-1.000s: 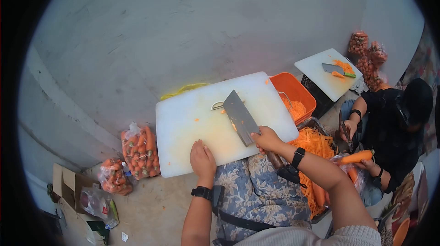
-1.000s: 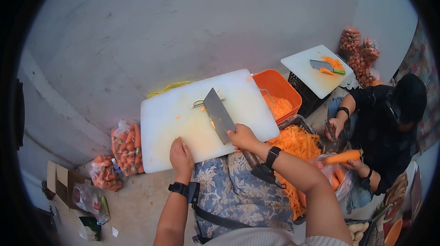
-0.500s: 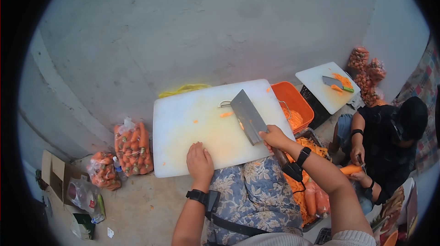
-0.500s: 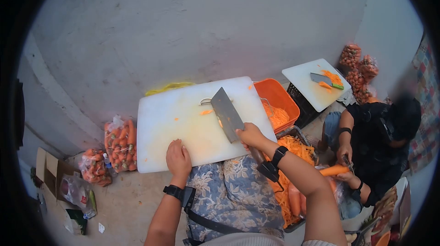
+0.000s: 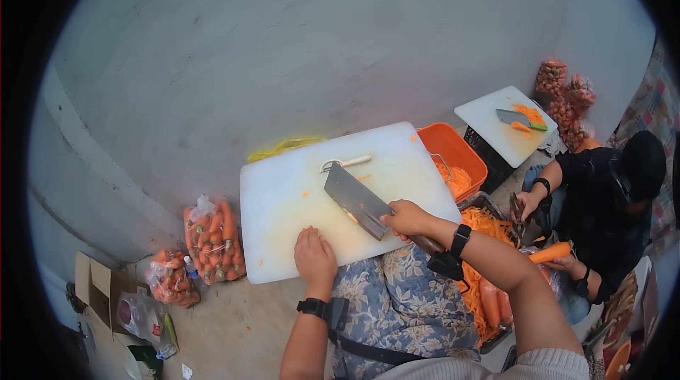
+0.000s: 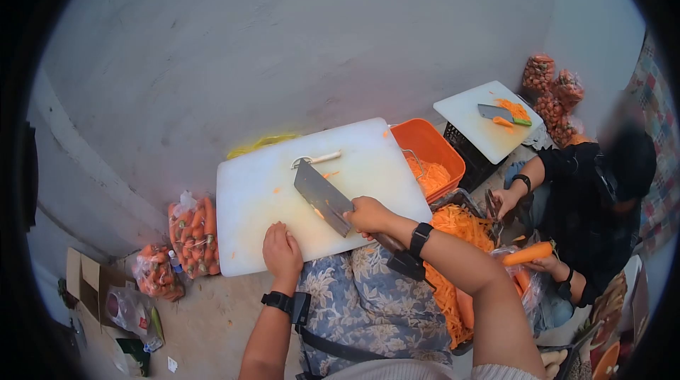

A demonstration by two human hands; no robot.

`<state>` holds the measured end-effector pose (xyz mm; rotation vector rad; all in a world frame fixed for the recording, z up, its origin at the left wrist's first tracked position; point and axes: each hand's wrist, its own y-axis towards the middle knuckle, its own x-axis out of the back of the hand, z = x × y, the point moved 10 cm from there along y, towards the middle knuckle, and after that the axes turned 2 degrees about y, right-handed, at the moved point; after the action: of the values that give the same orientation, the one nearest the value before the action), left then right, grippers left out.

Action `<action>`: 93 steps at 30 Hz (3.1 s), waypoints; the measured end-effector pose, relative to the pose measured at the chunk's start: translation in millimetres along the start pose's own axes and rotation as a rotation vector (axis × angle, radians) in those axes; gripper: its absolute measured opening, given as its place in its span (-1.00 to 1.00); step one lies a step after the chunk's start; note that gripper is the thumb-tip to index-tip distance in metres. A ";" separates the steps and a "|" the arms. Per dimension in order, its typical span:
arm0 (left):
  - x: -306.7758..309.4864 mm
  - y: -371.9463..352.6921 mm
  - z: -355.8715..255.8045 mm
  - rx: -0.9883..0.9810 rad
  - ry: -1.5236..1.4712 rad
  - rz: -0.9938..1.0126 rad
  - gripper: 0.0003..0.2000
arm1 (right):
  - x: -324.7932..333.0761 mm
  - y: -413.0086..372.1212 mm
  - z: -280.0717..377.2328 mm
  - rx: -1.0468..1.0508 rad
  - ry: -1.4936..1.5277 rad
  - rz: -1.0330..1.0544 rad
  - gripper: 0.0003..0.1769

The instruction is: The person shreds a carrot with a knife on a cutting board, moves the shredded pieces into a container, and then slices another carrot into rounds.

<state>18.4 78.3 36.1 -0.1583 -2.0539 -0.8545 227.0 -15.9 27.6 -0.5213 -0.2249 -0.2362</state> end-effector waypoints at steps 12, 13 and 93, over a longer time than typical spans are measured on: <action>2.3 -1.8 -2.3 -0.006 -0.013 0.025 -0.71 | 136.9 -14.9 -74.0 -0.113 0.097 -0.387 -0.68; 2.1 -2.0 -2.8 -0.016 -0.004 0.025 -0.71 | 150.7 -19.0 -78.6 -0.122 0.142 -0.457 -0.69; 42.4 -17.5 -97.9 -0.076 -0.658 0.127 -0.59 | 106.5 -191.7 -75.5 0.569 0.888 -0.678 -0.64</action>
<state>52.6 -4.5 96.7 -0.6803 -2.5765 -0.8749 286.0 -233.6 81.5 0.2722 0.4091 -0.9978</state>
